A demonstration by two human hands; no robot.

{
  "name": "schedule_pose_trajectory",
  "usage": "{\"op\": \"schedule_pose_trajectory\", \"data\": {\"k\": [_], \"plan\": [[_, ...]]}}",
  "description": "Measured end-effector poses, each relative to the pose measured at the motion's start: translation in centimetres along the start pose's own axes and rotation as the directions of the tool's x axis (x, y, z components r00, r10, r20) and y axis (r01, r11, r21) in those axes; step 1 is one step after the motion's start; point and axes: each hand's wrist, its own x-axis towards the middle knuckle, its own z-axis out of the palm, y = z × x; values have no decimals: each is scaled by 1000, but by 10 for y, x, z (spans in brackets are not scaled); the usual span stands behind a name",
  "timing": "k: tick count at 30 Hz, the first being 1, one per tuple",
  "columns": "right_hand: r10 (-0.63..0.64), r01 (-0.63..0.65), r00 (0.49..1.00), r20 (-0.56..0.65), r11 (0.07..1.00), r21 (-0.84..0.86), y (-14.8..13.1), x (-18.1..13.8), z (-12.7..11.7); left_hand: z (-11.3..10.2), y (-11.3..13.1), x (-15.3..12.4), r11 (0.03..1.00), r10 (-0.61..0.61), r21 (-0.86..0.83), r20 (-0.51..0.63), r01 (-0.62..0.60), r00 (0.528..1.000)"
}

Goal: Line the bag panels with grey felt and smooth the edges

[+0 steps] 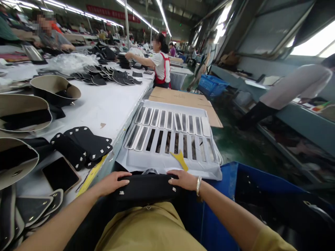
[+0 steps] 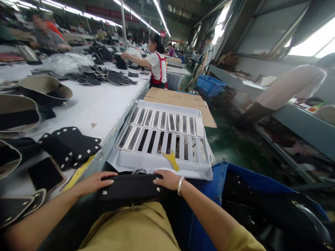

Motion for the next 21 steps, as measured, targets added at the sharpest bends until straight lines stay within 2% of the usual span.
{"op": "schedule_pose_trajectory", "data": {"k": [5, 10, 11, 13, 15, 17, 21], "plan": [[32, 40, 966, -256, 961, 273, 16, -30, 26, 16, -8, -20, 971, -36, -237, -42, 25, 998], [94, 101, 921, -377, 880, 465, 23, -26, 48, 28, -46, -17, 808, 6, -590, 7, 0, 1000], [112, 103, 905, -410, 878, 467, 21, -25, 51, 31, -47, -19, 783, 15, -622, -25, -28, 1000], [128, 89, 890, -437, 892, 443, 14, -27, 55, 36, -41, -30, 789, -15, -611, -119, -62, 993], [158, 30, 905, -395, 903, 429, 8, -30, 56, 38, -30, -40, 859, -12, -504, -201, -93, 979], [167, -7, 928, -333, 901, 433, 9, -24, 53, 34, -27, -38, 901, 45, -419, -168, -112, 985], [102, -8, 940, -326, 960, 279, 23, -11, 53, 21, -41, -28, 898, 6, -431, -181, -85, 983]]}}
